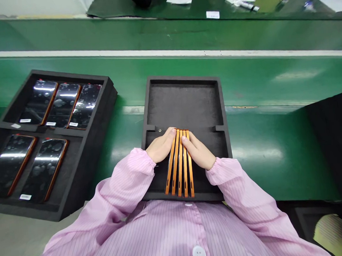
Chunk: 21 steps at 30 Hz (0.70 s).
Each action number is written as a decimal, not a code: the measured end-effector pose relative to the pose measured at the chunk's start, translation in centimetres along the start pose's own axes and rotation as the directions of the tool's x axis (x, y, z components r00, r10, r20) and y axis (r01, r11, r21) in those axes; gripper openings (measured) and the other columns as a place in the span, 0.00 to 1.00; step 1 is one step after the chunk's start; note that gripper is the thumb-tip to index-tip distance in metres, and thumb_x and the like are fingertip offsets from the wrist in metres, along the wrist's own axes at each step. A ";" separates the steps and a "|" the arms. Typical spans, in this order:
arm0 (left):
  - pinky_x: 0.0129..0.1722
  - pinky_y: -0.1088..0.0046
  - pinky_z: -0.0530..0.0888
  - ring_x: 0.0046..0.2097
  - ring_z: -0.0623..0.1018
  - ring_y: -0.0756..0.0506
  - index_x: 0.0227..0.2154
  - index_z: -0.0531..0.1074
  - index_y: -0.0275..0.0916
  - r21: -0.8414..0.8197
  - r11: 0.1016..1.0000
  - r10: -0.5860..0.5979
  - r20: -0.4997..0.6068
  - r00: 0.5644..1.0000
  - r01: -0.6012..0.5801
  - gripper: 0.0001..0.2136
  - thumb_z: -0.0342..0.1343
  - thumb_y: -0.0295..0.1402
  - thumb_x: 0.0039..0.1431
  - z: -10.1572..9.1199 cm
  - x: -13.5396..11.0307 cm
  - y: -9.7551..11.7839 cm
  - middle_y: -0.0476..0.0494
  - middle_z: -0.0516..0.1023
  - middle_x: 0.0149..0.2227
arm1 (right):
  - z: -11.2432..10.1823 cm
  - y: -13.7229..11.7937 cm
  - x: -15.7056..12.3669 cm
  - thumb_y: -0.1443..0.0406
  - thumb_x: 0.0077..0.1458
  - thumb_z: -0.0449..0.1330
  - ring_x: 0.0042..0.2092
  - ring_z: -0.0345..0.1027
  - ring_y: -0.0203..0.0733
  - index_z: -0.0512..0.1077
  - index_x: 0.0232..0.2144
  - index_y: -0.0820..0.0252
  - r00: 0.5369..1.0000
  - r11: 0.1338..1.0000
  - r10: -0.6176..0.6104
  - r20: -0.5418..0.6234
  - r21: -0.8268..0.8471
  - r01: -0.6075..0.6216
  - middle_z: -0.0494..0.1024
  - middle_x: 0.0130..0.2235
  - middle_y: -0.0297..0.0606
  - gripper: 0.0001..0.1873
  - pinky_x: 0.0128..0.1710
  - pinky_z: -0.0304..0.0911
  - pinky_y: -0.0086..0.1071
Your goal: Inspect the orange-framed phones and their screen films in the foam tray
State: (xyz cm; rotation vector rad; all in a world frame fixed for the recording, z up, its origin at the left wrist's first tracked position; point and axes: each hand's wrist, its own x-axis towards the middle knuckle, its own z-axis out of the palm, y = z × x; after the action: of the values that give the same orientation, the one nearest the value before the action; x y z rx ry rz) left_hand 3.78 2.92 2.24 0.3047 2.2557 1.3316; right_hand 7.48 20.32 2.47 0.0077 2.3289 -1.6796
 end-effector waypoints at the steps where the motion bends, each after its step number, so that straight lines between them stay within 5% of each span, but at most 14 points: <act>1: 0.47 0.61 0.70 0.45 0.79 0.38 0.49 0.68 0.45 0.002 1.000 0.011 0.015 1.000 -0.011 0.30 0.29 0.58 0.64 -0.1 -0.1 0.3 0.44 0.80 0.41 | 0.0 0.0 0.0 0.40 0.58 0.51 0.52 0.71 0.55 0.67 0.52 0.52 1.000 1.000 0.001 -0.001 0.021 -0.001 0.80 0.40 0.39 0.31 0.55 0.64 0.52; 9: 0.54 0.62 0.68 0.48 0.75 0.42 0.51 0.64 0.45 -0.017 0.992 0.125 0.111 0.986 -0.124 0.23 0.41 0.55 0.64 -0.6 -0.6 1.3 0.47 0.76 0.43 | -0.4 -1.3 -0.3 0.45 0.56 0.57 0.36 0.73 0.44 0.63 0.55 0.58 0.975 0.952 0.204 0.092 0.212 -0.220 0.77 0.34 0.37 0.32 0.30 0.69 0.35; 17: 0.64 0.57 0.57 0.59 0.64 0.41 0.53 0.64 0.42 0.110 0.986 0.127 -0.015 0.992 -0.125 0.23 0.36 0.50 0.67 0.2 -0.8 1.0 0.39 0.64 0.50 | -0.2 -0.6 -0.1 0.43 0.57 0.55 0.42 0.70 0.41 0.70 0.45 0.59 0.989 0.932 0.137 0.059 0.330 -0.149 0.76 0.40 0.36 0.27 0.45 0.67 0.35; 21: 0.64 0.58 0.57 0.58 0.66 0.42 0.52 0.63 0.42 0.015 0.995 0.103 0.012 0.995 -0.103 0.20 0.38 0.48 0.67 0.5 -1.0 1.4 0.39 0.66 0.52 | 0.0 0.0 0.1 0.39 0.58 0.48 0.35 0.70 0.41 0.71 0.45 0.57 0.974 0.895 0.192 0.118 0.387 -0.223 0.76 0.35 0.37 0.31 0.36 0.68 0.35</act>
State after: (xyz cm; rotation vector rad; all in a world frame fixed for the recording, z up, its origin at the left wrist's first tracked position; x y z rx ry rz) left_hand 4.85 3.55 3.55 0.4381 2.2691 1.3607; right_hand 7.41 20.31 2.41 0.2588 1.8179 -1.9682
